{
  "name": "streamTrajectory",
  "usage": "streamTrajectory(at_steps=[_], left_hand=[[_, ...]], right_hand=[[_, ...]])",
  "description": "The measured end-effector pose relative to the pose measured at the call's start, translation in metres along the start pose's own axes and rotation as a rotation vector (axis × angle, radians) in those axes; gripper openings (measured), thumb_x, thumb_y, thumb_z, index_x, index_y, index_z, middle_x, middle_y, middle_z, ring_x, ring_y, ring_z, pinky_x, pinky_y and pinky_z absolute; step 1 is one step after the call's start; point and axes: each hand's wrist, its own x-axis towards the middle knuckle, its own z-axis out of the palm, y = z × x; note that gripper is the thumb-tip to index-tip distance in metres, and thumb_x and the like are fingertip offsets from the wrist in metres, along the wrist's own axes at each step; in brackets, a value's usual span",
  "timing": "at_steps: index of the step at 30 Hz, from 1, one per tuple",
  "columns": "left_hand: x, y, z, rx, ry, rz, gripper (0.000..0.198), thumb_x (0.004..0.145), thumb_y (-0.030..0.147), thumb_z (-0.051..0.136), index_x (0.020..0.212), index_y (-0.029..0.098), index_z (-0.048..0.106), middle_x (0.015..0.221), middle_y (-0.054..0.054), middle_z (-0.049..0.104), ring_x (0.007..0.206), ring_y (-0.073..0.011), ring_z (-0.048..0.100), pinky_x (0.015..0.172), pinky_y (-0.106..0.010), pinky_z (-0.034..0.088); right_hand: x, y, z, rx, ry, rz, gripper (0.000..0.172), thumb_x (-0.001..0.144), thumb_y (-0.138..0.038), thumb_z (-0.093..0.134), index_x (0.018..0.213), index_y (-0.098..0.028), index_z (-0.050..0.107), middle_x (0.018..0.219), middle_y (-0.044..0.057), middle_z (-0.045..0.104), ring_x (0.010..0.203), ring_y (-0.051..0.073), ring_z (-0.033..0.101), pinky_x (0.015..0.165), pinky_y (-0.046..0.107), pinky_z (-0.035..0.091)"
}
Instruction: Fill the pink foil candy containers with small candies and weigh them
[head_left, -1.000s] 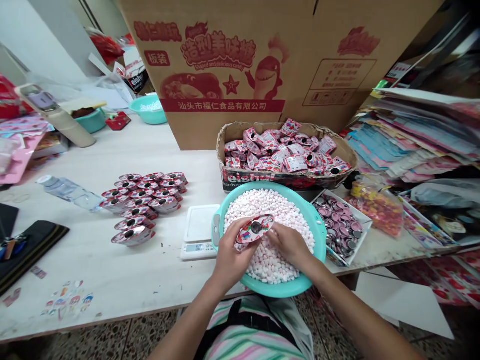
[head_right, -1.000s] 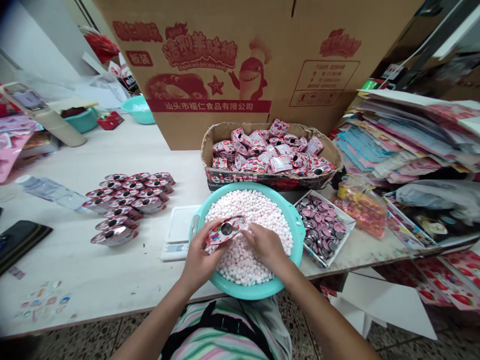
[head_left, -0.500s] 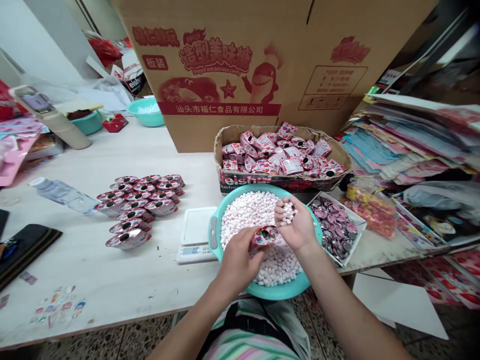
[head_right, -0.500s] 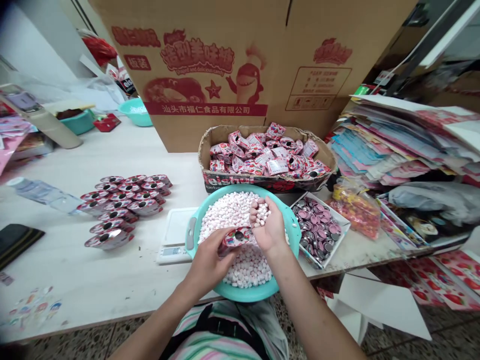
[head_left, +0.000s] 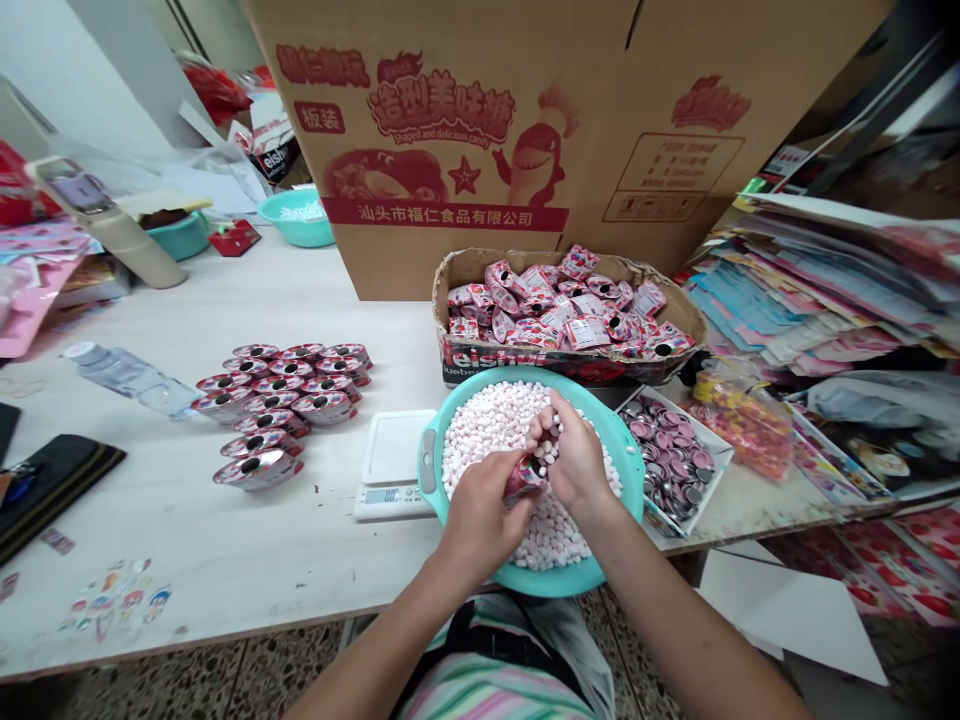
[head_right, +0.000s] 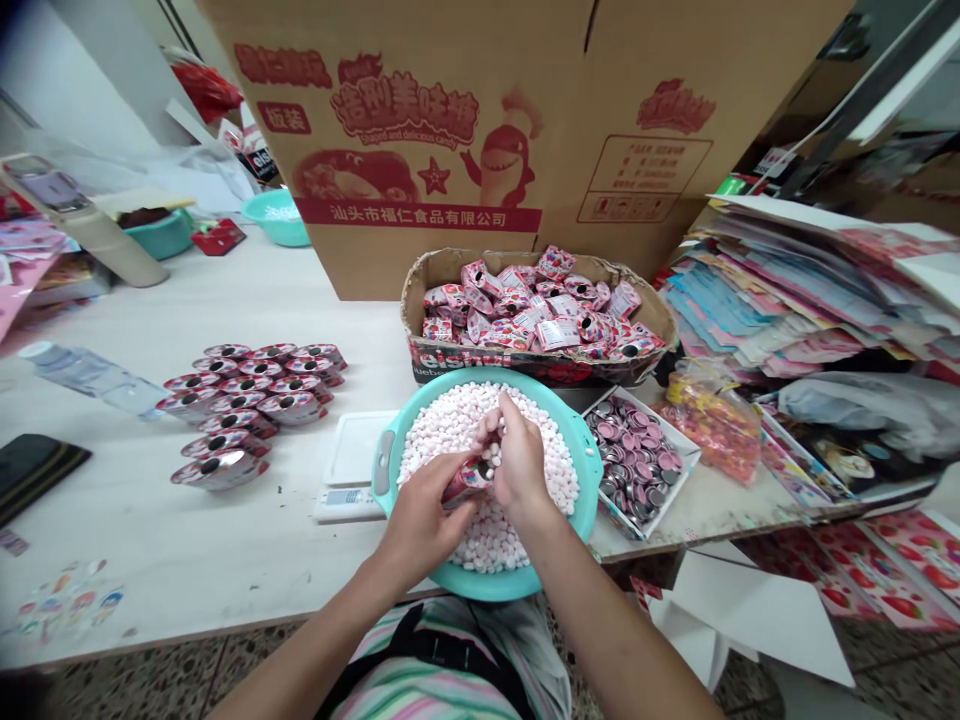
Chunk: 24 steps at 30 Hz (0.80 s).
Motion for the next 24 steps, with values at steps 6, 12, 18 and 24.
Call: streamTrajectory(at_steps=[6,12,18,24], left_hand=[[0.003,0.002,-0.001,-0.083,0.060,-0.023,0.042,0.078,0.019,0.061,0.120,0.023,0.056,0.115,-0.005,0.064,0.105,-0.0204,0.059,0.092,-0.034,0.046],[0.000,-0.001,-0.002,-0.156,0.066,-0.043,0.043,0.077,0.014,0.062,0.118,0.025,0.058,0.115,-0.004,0.064,0.107,-0.0203,0.058,0.093,-0.034,0.045],[-0.005,-0.006,-0.002,-0.352,0.086,-0.078,0.040,0.076,0.015,0.066,0.114,0.024,0.058,0.116,-0.004,0.064,0.108,-0.0205,0.059,0.096,-0.034,0.045],[-0.004,-0.007,-0.001,-0.525,0.117,-0.051,0.037,0.078,0.021,0.066,0.112,0.022,0.054,0.115,-0.006,0.061,0.108,-0.0195,0.058,0.094,-0.032,0.047]], right_hand=[[-0.006,-0.005,0.009,-0.007,-0.051,0.004,0.049,0.077,-0.055,0.062,0.050,-0.020,0.040,0.046,-0.003,0.044,0.046,0.010,0.047,0.041,0.022,0.033],[0.000,-0.010,0.007,0.128,-0.041,0.091,0.047,0.081,-0.045,0.062,0.052,-0.019,0.035,0.041,-0.009,0.031,0.034,0.004,0.026,0.033,0.018,0.019],[0.003,-0.040,-0.011,0.358,-0.097,0.216,0.048,0.093,-0.032,0.046,0.050,-0.019,0.028,0.039,-0.008,0.027,0.031,0.004,0.020,0.031,0.018,0.015],[0.005,-0.052,-0.050,0.319,-0.050,0.047,0.046,0.090,-0.031,0.050,0.050,-0.019,0.030,0.040,-0.007,0.030,0.033,0.005,0.024,0.032,0.019,0.019]])
